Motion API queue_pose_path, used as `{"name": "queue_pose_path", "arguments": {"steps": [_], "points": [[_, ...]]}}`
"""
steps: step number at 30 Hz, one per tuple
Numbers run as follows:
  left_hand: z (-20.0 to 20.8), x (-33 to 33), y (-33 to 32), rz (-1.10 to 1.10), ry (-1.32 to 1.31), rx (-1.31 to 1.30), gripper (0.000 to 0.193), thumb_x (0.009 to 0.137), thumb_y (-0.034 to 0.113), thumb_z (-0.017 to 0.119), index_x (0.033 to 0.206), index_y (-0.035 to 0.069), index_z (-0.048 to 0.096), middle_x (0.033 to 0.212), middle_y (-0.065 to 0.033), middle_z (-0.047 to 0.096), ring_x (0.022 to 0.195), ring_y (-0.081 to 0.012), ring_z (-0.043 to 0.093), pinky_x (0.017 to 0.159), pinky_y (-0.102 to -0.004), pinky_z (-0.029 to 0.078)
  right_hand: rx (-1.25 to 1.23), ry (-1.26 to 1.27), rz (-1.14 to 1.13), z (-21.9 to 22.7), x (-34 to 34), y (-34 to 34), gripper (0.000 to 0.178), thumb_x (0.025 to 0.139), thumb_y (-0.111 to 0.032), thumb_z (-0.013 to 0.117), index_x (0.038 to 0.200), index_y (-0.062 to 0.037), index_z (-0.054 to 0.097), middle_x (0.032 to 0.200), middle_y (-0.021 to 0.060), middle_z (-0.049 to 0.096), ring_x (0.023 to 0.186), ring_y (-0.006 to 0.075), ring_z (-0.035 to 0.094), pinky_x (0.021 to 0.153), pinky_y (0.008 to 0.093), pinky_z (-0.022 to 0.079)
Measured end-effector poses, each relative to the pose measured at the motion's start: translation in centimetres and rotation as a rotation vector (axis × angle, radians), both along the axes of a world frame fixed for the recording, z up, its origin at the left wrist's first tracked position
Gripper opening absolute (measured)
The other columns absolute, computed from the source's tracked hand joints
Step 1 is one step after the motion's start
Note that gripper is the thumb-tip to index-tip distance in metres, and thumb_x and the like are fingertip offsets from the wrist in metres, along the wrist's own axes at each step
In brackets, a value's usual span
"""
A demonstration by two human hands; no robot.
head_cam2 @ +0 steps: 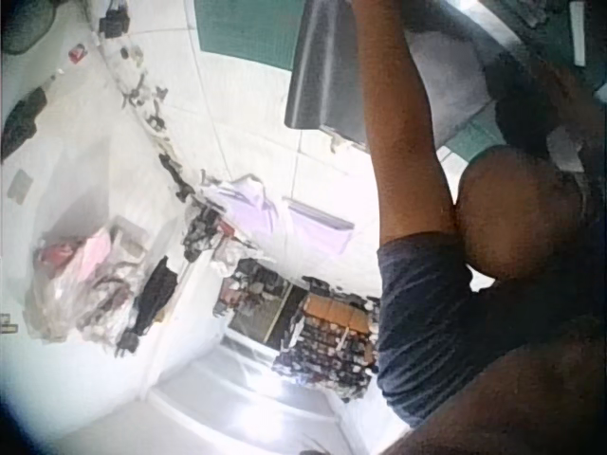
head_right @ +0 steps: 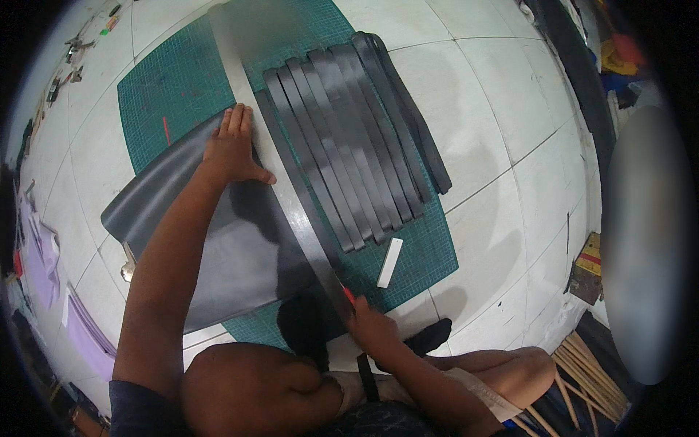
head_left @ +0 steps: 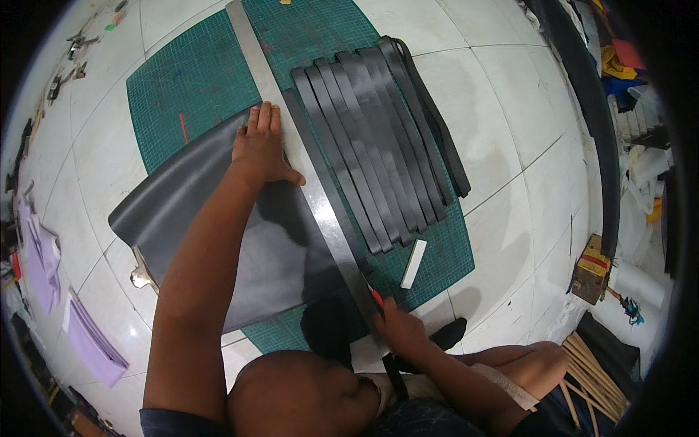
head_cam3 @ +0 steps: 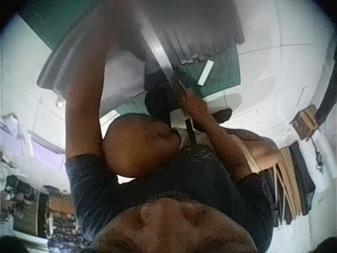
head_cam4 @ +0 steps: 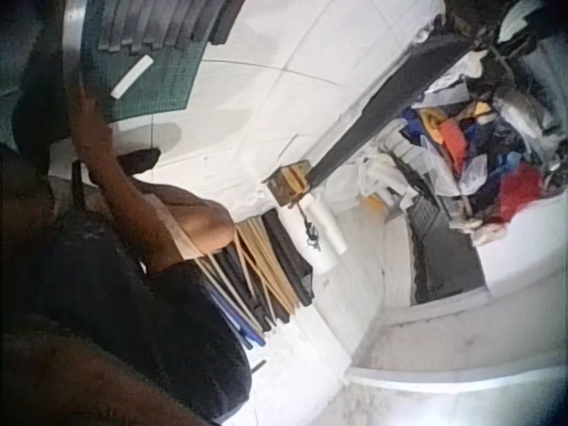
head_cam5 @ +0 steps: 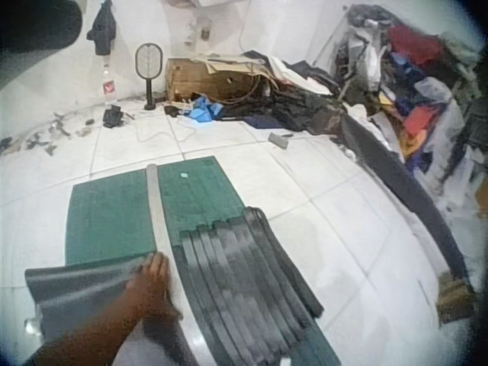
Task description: The person cuts strips of black material from a roll on a green cutting mat using a utility knife and a long metal ruler to guide the blade.
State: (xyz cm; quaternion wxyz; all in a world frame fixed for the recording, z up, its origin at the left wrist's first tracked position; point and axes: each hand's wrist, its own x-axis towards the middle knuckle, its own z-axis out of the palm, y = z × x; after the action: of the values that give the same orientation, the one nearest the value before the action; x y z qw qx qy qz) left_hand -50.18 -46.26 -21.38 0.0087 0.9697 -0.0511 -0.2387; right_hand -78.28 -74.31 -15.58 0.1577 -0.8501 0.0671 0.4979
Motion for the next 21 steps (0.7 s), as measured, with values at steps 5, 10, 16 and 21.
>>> {"name": "queue_pose_path", "arguments": {"steps": [5,10,16,21], "points": [[0.1,0.1,-0.1,-0.002,0.021,-0.007,0.156,0.043,0.065,0.093,0.159,0.0,0.011,0.167,-0.018,0.013,0.155,-0.034,0.013,0.121,-0.0524,0.029,0.003,0.043,0.108,2.2,-1.2,-1.4,0.036,0.102,-0.035,0.049,0.116,-0.0025,0.041,0.091,0.0292,0.069,0.087,0.0492,0.068,0.079,0.0602,0.051],[0.0,-0.1,0.2,-0.011,-0.005,-0.023,0.156,0.043,0.067,0.093,0.159,-0.001,0.013,0.166,-0.0193,0.016,0.155,-0.035,0.014,0.122,-0.0526,0.028,0.068,-0.125,0.022,4.5,1.9,-0.9,0.035,0.102,-0.031,0.051,0.117,-0.0019,0.04,0.085,0.0298,0.068,0.083,0.05,0.068,0.075,0.06,0.052],[0.5,0.5,0.0,-0.025,0.062,0.019,0.157,0.047,0.069,0.09,0.16,-0.001,0.006,0.168,-0.0184,0.009,0.156,-0.0344,0.011,0.123,-0.0523,0.025,0.206,-0.491,-0.02,-1.0,17.3,6.7,0.033,0.101,-0.028,0.053,0.116,-0.0003,0.042,0.095,0.0318,0.068,0.089,0.0506,0.067,0.079,0.0592,0.052],[0.1,0.2,0.7,-0.012,0.096,0.023,0.153,0.051,0.067,0.09,0.16,0.0,0.005,0.169,-0.0178,0.007,0.156,-0.0341,0.009,0.123,-0.0521,0.024,0.278,-0.604,-0.039,-5.1,27.2,14.3,0.035,0.1,-0.027,0.052,0.118,0.0014,0.043,0.102,0.0308,0.068,0.098,0.0487,0.067,0.086,0.0557,0.052]]}}
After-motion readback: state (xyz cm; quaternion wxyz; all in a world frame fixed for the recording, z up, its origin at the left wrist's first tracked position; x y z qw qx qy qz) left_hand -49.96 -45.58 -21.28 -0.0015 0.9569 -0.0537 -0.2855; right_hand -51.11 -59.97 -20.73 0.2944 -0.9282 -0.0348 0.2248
